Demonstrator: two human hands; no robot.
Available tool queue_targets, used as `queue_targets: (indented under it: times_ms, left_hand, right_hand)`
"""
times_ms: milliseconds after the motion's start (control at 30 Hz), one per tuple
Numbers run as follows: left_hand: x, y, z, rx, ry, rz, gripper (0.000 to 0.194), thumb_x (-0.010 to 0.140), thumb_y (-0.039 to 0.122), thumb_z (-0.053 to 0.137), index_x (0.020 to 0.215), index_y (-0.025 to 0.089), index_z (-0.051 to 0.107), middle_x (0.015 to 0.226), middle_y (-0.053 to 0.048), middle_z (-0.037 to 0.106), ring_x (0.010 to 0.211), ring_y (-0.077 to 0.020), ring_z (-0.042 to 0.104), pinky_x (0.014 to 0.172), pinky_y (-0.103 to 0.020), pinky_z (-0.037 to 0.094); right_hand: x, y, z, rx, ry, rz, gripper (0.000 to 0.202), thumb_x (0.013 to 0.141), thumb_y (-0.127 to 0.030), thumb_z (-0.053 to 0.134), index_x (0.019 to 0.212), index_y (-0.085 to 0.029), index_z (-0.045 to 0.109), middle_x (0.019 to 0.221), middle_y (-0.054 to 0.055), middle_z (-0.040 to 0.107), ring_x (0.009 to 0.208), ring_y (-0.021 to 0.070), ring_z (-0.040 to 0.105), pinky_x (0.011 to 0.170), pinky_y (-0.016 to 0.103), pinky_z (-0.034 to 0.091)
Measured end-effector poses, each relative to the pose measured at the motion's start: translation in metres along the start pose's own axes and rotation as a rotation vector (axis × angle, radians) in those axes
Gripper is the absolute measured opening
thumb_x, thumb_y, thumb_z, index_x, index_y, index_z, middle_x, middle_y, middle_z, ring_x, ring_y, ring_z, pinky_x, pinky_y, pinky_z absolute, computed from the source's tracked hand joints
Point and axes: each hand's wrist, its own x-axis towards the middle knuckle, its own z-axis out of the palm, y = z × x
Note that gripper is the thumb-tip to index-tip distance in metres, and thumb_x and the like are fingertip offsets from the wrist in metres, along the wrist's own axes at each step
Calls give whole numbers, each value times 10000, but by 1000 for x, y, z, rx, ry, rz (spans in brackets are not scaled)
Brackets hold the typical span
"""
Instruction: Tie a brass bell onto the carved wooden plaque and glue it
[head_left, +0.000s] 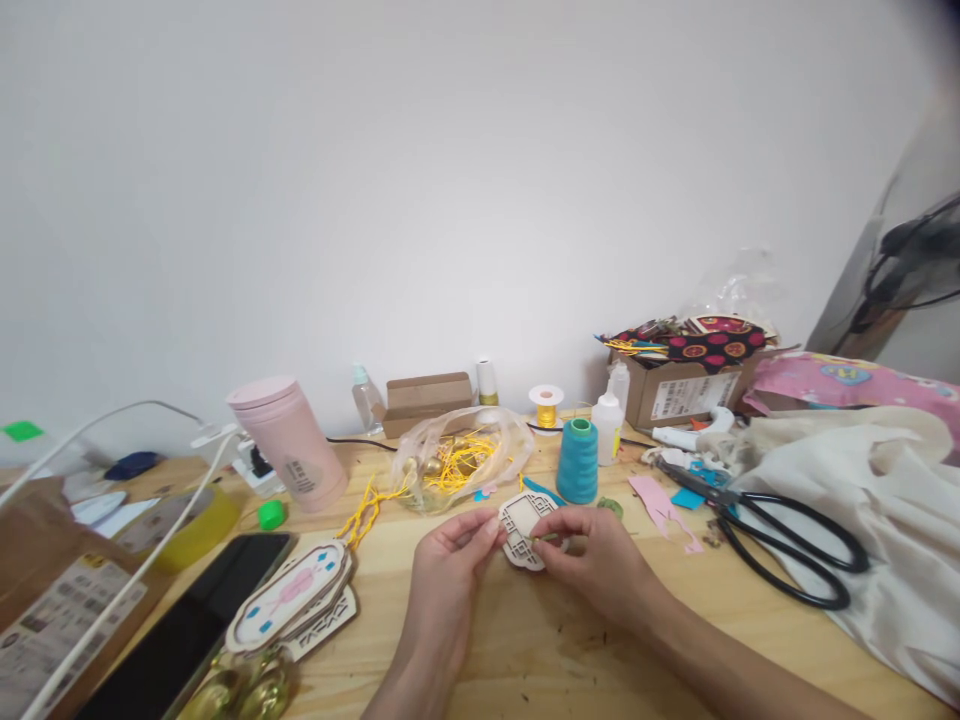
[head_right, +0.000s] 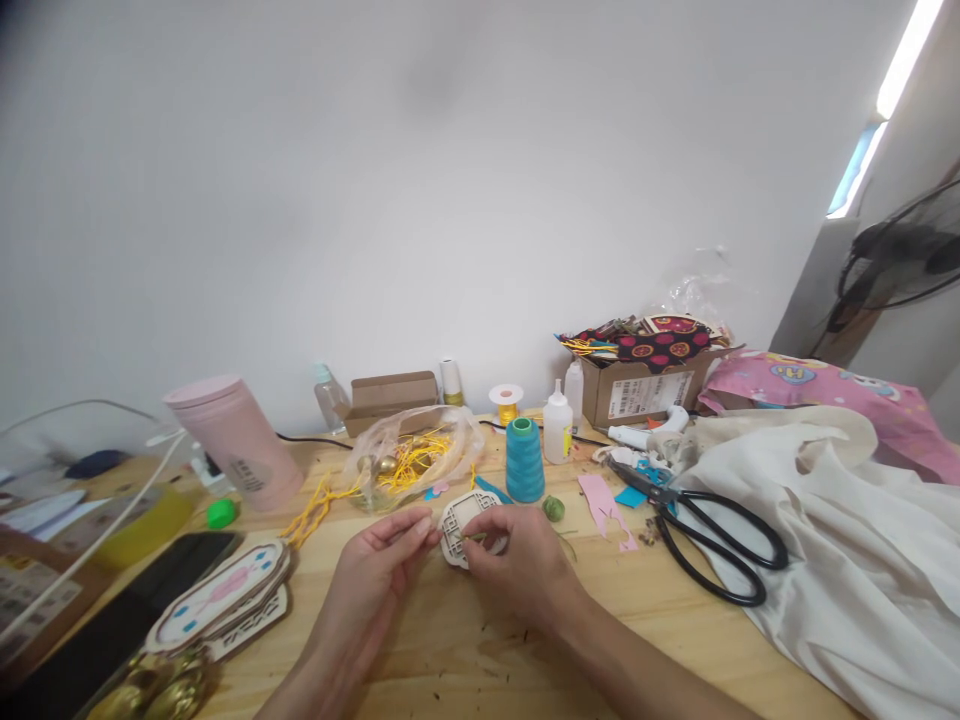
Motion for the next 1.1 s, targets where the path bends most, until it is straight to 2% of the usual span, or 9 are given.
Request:
queue_targets:
  times_ms: [100,233,467,700,867,1100]
  left_hand:
    - [0,0,-2,12,11,18,169,497,119,726,651,103,658,575,-33,667,543,-91,592,571,-157,479]
    - [0,0,-1,-3,10,38,146,527,114,711,660,102,653,570,-28,659,552,-90,593,579,-155,480]
    - [2,2,-2,-61,36,42,108,566,44,665,657,98,642,589,-37,653,548,-92,600,587,-163,496]
    - [2,3,-2,-101,-16,81,104,575,52,663,665,97,639,608,-44,658,567,-105,610,586,-170,505]
    - [3,11,-5,-180,35,150,141,568,13,651,673,105,639,618,-43,667,603,-109,622,632,-178,515]
    - [-1,15,-5,-162,-61,145,170,513,90,721,665,119,652,608,-28,670,585,-104,616,620,-173,507]
  right_hand:
    - [-1,-1,-3,-175,43,-62,135,630,-194,540,681,-173,664,647,35,642,602,157,561,567,252,438]
    - [-1,-1,-4,-259,52,-106,131,631,-193,548,683,-186,668,651,32,636,638,161,551,600,259,425]
    - [-1,-1,-3,-285,62,-164,112,621,-163,549,641,-194,654,639,19,647,650,161,552,651,274,407]
    - [-2,1,-3,-376,20,-241,131,608,-118,528,616,-209,622,634,1,631,667,162,526,670,283,378]
    - [-1,5,-2,-397,9,-306,161,584,-72,511,619,-203,599,668,-3,624,682,154,522,725,292,359]
    - [-2,9,0,-322,3,-344,225,558,-46,520,675,-210,620,721,2,624,751,171,522,751,304,355]
